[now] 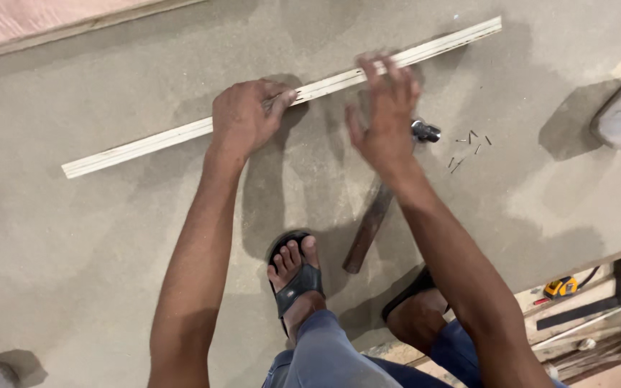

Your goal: The person hammers nails into wooden planks, applies glue to the edges, and joins the planks together. They continue hammering nails to secure the joined pieces.

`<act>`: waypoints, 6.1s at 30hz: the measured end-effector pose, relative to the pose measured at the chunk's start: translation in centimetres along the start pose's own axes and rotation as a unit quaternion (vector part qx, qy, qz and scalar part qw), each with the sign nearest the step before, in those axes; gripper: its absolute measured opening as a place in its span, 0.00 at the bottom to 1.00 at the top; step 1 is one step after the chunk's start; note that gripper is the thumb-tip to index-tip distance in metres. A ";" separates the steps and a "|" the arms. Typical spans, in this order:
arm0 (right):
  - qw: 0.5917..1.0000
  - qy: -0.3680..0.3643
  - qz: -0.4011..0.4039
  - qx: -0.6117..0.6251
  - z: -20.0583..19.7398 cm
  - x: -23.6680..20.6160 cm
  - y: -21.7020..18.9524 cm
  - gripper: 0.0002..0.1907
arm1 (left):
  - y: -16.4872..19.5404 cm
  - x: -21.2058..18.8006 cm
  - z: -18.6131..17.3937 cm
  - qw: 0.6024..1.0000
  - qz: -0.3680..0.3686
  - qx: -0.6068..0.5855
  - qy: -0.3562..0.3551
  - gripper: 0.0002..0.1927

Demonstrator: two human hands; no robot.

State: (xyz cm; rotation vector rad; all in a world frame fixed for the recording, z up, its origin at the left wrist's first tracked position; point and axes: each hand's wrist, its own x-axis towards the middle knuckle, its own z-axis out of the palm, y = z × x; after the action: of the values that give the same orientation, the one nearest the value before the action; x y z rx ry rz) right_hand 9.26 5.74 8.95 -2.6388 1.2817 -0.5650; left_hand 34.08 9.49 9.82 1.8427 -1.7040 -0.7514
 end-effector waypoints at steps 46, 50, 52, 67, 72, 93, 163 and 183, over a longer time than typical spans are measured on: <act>0.910 0.173 0.331 0.180 -9.3 -9.0 3.2 0.37 | 11.8 6.7 14.6 0.912 0.277 0.299 -0.039 0.45; 0.947 0.233 0.207 0.081 -9.6 -9.7 3.6 0.35 | 11.2 6.3 15.1 0.911 0.273 0.304 -0.054 0.45; 0.915 0.214 0.319 0.124 -9.9 -9.5 3.5 0.34 | 11.3 6.4 15.2 0.911 0.278 0.302 -0.046 0.44; 0.912 0.187 0.328 0.159 -9.6 -11.1 5.3 0.35 | 9.0 4.2 15.2 0.913 0.263 0.310 0.015 0.38; 0.901 0.155 0.341 0.218 -9.0 -11.2 4.0 0.37 | 4.9 3.8 13.5 0.935 0.218 0.280 -0.020 0.36; 0.955 -0.008 0.271 0.122 -3.9 -3.9 6.3 0.37 | 7.5 2.9 15.8 0.974 0.127 0.189 0.013 0.33; 0.982 -0.177 -0.054 0.027 2.5 -5.9 -4.7 0.56 | -5.4 -19.2 3.6 0.977 -0.041 0.188 0.087 0.41; 0.985 -0.167 -0.051 -0.011 3.0 -7.1 1.5 0.56 | -6.1 -19.7 4.3 0.987 -0.034 0.103 0.120 0.37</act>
State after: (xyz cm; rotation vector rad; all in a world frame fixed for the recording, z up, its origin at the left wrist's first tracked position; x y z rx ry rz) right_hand 5.42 10.29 3.89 -2.6791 1.0641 -0.1103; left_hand 34.25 29.62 3.50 2.0470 -1.6172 -0.3696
